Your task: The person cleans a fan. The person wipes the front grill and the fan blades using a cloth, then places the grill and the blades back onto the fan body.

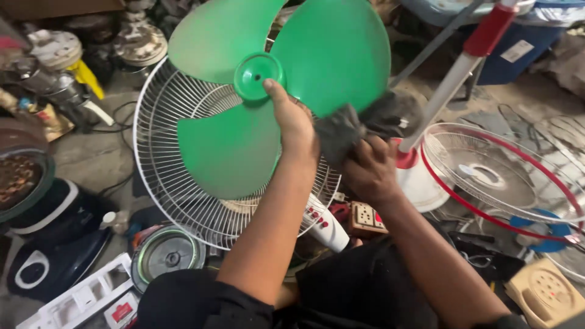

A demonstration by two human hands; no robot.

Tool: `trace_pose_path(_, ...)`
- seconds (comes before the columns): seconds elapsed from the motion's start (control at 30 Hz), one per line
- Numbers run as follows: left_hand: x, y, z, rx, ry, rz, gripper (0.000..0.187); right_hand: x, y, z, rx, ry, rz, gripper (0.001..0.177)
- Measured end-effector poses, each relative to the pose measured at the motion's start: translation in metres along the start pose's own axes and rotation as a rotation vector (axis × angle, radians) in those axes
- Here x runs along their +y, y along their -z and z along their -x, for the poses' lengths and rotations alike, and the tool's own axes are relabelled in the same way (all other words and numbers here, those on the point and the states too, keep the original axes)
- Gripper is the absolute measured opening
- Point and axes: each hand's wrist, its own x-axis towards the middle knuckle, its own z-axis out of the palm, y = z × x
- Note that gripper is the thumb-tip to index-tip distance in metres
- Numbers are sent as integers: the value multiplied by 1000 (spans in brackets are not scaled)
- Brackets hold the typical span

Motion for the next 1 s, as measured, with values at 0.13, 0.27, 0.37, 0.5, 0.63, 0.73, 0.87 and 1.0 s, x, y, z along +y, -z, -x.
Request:
trace_pose_path(0.13, 30, -6, -12, -76, -45, 121, 84, 22, 22, 56, 90, -608, 5, 24)
trace_pose_path(0.27, 21, -24, 4, -119, -4, 164, 72, 23, 0, 61, 399, -1654, -1600, 30)
trace_pose_path(0.37, -4, -18, 12, -232, 22, 178, 61, 8, -24, 35, 495, -1641, -2145, 44)
trace_pose_path(0.5, -8, 39, -13, -133, -86, -476, 66, -17, -15, -8, 438, -1581, -2332, 52)
trace_pose_path(0.63, -7, 75, -7, -227, -149, -584, 53, -28, -5, -21, 460, -1613, -2304, 53)
trace_pose_path(0.73, 9, 76, 15, -234, 303, -275, 46, -8, -6, -15, 487, -1431, -2295, 58)
trace_pose_path(0.87, 30, 75, 34, -440, 17, -784, 42, 28, -10, 6, 298, -1596, -2258, 79)
trace_pose_path(1.0, 46, 73, 32, -438, -51, -961, 43, 39, -21, 34, 102, -1318, -2415, 50)
